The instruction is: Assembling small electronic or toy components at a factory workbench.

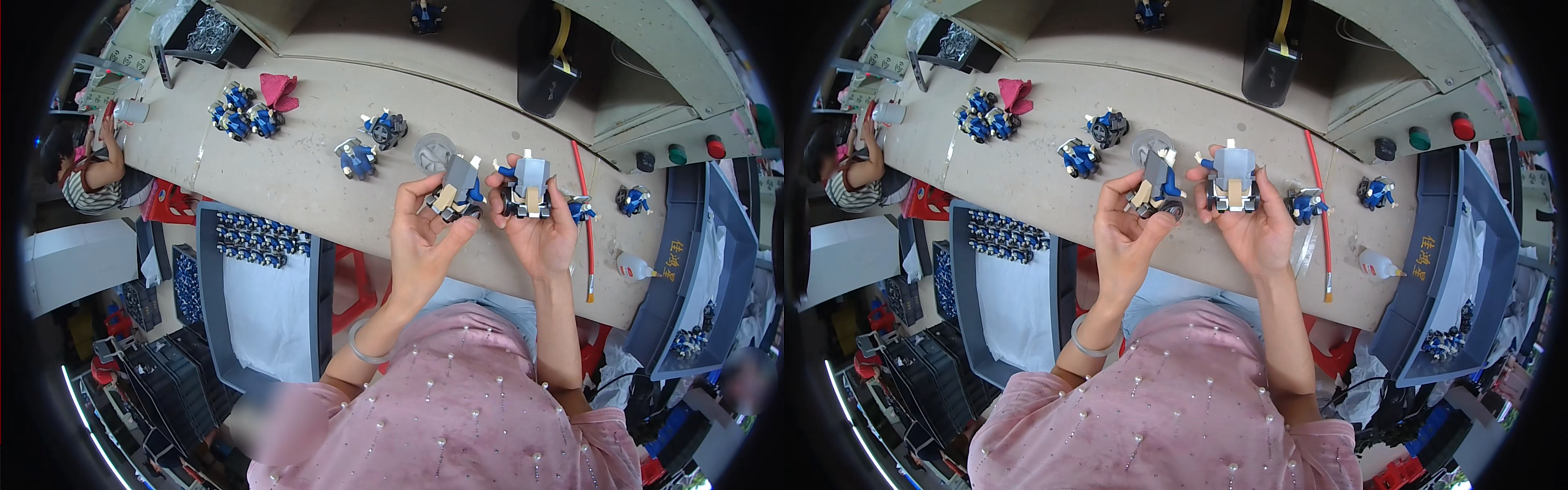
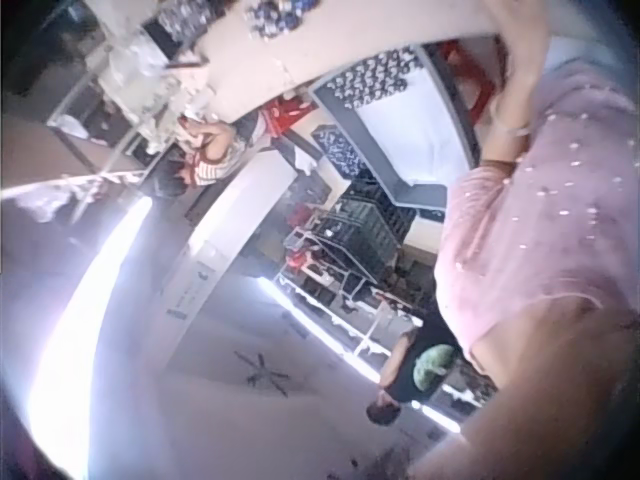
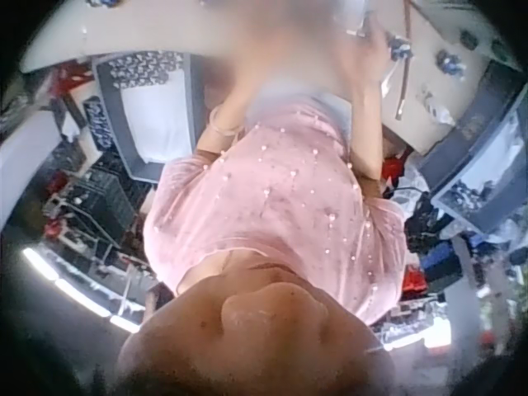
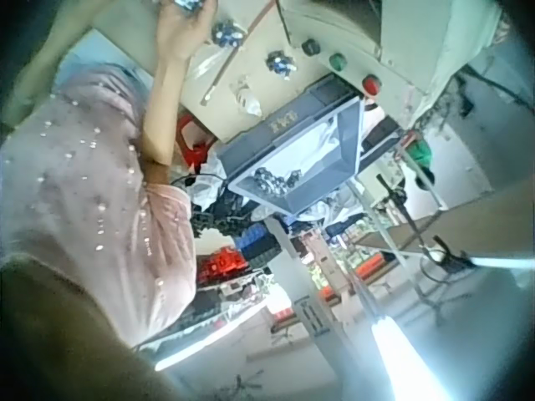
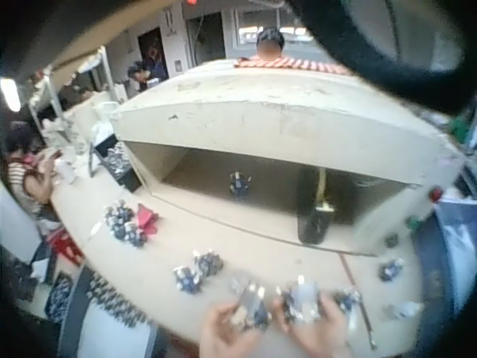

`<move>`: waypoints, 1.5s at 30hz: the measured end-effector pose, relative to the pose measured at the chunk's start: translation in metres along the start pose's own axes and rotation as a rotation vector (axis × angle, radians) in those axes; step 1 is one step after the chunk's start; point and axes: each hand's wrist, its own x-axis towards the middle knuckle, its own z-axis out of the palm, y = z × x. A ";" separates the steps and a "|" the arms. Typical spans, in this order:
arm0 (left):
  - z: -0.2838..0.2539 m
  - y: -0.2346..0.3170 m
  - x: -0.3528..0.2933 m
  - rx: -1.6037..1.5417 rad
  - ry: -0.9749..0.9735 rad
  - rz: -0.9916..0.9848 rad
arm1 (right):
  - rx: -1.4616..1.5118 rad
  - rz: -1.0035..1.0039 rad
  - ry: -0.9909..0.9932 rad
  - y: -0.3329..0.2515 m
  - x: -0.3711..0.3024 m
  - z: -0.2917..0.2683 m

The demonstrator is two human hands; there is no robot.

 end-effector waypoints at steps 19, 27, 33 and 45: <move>0.002 -0.001 0.001 0.049 -0.026 0.074 | -0.244 -0.171 0.100 -0.010 -0.003 -0.007; 0.003 0.001 0.000 -0.168 -0.164 -0.052 | -0.254 -0.197 0.118 -0.015 -0.006 -0.009; 0.005 -0.001 0.001 -0.162 -0.171 -0.043 | -0.259 -0.202 0.098 -0.015 -0.007 -0.012; 0.004 0.001 0.001 -0.133 -0.146 -0.056 | -0.268 -0.189 0.062 -0.014 -0.006 -0.014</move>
